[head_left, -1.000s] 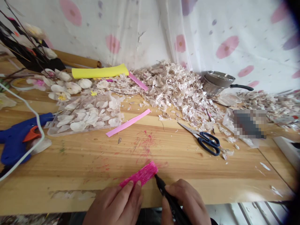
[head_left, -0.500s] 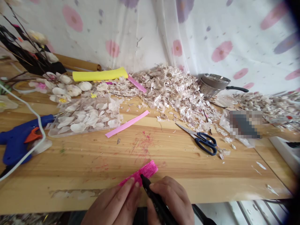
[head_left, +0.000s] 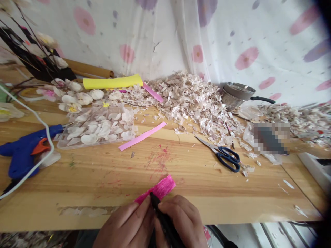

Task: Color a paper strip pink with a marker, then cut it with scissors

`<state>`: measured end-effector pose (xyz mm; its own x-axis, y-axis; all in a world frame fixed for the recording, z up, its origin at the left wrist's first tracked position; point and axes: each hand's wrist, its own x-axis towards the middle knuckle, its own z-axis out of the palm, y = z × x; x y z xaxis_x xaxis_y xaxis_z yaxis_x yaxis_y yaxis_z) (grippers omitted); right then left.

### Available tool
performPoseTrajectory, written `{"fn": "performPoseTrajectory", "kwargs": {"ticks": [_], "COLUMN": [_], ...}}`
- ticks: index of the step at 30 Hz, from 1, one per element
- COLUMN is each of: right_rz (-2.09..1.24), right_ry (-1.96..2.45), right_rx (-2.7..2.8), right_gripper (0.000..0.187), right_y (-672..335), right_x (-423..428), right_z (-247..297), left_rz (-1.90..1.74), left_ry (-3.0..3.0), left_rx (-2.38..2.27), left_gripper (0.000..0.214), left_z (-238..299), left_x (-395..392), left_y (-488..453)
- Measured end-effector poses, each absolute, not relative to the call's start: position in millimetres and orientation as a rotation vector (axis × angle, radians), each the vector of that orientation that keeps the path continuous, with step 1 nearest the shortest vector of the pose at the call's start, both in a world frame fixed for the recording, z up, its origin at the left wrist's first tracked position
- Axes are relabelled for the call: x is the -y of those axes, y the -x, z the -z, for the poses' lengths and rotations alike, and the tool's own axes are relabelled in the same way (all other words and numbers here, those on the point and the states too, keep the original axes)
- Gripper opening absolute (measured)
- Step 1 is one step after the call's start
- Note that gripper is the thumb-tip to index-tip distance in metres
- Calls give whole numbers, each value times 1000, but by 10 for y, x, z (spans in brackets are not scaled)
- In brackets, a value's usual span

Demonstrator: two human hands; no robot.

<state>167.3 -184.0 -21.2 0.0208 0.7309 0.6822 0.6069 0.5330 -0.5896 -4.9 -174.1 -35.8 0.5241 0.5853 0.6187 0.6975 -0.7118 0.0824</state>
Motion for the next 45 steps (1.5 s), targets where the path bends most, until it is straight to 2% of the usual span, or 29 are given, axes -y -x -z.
{"fn": "performPoseTrajectory", "kwargs": {"ticks": [4, 9, 17, 23, 26, 29, 36, 40, 45], "right_rz": [-242, -120, -207, -145, -188, -215, -106, -124, -43], "right_ry": [1278, 1255, 1262, 1384, 1378, 1408, 1215, 1084, 1162], "right_rx": [1697, 1706, 1753, 1647, 1590, 1578, 1690, 1880, 1676], "right_gripper": [15, 21, 19, 10, 12, 13, 17, 18, 20], "right_y": [-1709, -1732, -1796, -1780, -1759, -1802, -1654, -1607, -1566], "right_x": [1854, 1885, 1839, 1886, 1933, 1941, 1896, 1814, 1837], "right_z": [217, 183, 140, 203, 213, 204, 132, 112, 175], "left_rz": [856, 844, 875, 944, 943, 1117, 1098, 1139, 1172], "left_ry": [2621, 2621, 2590, 2546, 2551, 2439, 2460, 2417, 2363], "left_rx": [1016, 981, 1032, 1058, 1060, 1070, 1120, 1132, 1080], "left_gripper": [40, 41, 40, 37, 36, 32, 37, 32, 29], "left_z": [414, 397, 356, 331, 377, 503, 715, 747, 815], "left_x": [1775, 1755, 1751, 1738, 1758, 1826, 1951, 1945, 1936], "left_y": [86, 71, 44, 12, 12, 65, 234, 214, 206]}}
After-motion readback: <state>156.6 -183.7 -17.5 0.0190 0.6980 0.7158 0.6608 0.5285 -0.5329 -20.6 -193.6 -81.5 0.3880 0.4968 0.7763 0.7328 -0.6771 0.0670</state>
